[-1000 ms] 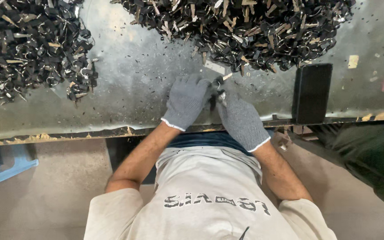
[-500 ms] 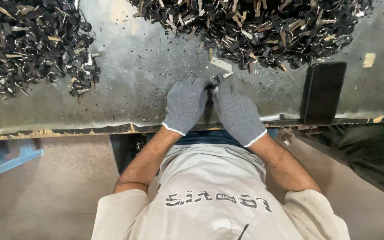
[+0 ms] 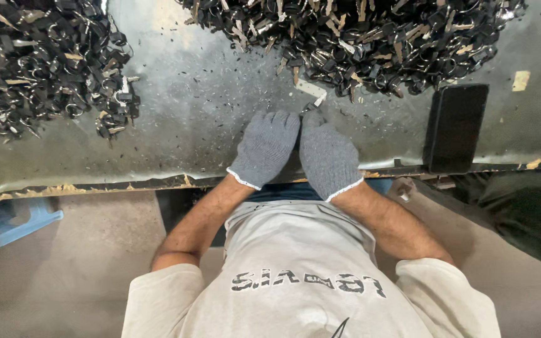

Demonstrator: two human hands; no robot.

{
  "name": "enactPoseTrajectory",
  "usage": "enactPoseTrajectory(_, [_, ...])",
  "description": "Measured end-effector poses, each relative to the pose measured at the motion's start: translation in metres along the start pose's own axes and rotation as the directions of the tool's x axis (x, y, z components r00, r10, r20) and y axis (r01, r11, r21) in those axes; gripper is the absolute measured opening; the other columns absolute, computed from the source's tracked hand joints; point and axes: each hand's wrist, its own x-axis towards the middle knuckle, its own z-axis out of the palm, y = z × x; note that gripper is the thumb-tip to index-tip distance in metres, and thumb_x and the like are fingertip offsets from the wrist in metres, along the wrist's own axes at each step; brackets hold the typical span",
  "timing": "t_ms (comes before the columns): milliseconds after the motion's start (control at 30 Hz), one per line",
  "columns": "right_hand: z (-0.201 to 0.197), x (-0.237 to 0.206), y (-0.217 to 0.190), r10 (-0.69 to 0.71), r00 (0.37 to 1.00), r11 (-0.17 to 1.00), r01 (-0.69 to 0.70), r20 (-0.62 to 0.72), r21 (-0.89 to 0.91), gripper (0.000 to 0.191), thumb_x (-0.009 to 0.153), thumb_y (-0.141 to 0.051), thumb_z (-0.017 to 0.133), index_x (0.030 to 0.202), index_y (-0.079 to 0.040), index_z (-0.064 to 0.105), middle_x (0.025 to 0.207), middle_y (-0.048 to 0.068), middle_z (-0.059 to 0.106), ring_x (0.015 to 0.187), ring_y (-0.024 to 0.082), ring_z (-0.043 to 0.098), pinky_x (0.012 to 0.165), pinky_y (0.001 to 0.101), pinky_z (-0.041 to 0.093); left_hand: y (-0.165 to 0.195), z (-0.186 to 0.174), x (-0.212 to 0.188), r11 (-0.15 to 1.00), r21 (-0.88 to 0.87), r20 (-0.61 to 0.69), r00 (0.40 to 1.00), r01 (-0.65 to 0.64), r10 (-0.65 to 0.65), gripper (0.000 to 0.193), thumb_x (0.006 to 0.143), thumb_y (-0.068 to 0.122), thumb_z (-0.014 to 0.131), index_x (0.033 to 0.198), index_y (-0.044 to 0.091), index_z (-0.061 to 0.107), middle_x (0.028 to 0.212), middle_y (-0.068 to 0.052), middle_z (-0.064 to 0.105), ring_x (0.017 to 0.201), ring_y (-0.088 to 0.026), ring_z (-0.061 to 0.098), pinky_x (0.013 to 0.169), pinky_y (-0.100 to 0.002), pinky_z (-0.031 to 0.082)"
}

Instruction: The person sits at a workbench covered with a large pile of small black metal parts and sorts through them. They pick up individual parts with both gloved hands, turn and check each piece, and set it back down on the bench, working through the pile one piece at a time.

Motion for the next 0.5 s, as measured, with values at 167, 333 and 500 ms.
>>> enactPoseTrajectory(167, [-0.007, 0.007, 0.031, -0.4, 0.875, 0.912, 0.41, -0.274, -0.021, 0.027, 0.094, -0.016, 0.059, 0.116, -0.004, 0.051, 0.096, 0.02, 0.068, 0.086, 0.037, 0.073, 0.069, 0.0449, 0.06, 0.001, -0.002, 0.005, 0.98, -0.145, -0.013, 0.99, 0.137, -0.14, 0.024, 0.088, 0.012, 0.061, 0.111, 0.005, 0.063, 0.098, -0.015, 0.064, 0.089, -0.034, 0.063, 0.082, -0.046, 0.05])
enactPoseTrajectory(333, [-0.006, 0.005, 0.034, -0.143, 0.986, 0.95, 0.162, -0.089, 0.266, 0.039, 0.099, -0.023, 0.063, 0.126, 0.004, 0.057, 0.1, 0.025, 0.068, 0.08, 0.043, 0.071, 0.063, 0.0519, 0.056, 0.001, 0.004, 0.0, 0.973, -0.182, -0.092, 0.983, 0.142, -0.16, 0.024, 0.087, 0.013, 0.065, 0.109, 0.005, 0.064, 0.098, -0.016, 0.064, 0.091, -0.036, 0.062, 0.084, -0.047, 0.049])
enactPoseTrajectory(500, [-0.007, 0.007, 0.013, -0.112, 0.985, 0.989, 0.123, -0.133, 0.078, 0.039, 0.099, -0.01, 0.058, 0.131, 0.012, 0.053, 0.114, 0.032, 0.065, 0.083, 0.041, 0.072, 0.068, 0.047, 0.06, 0.002, 0.006, 0.0, 0.982, -0.15, -0.096, 0.987, 0.117, -0.132, 0.022, 0.092, 0.012, 0.066, 0.113, 0.005, 0.063, 0.1, -0.015, 0.063, 0.095, -0.035, 0.063, 0.087, -0.047, 0.049])
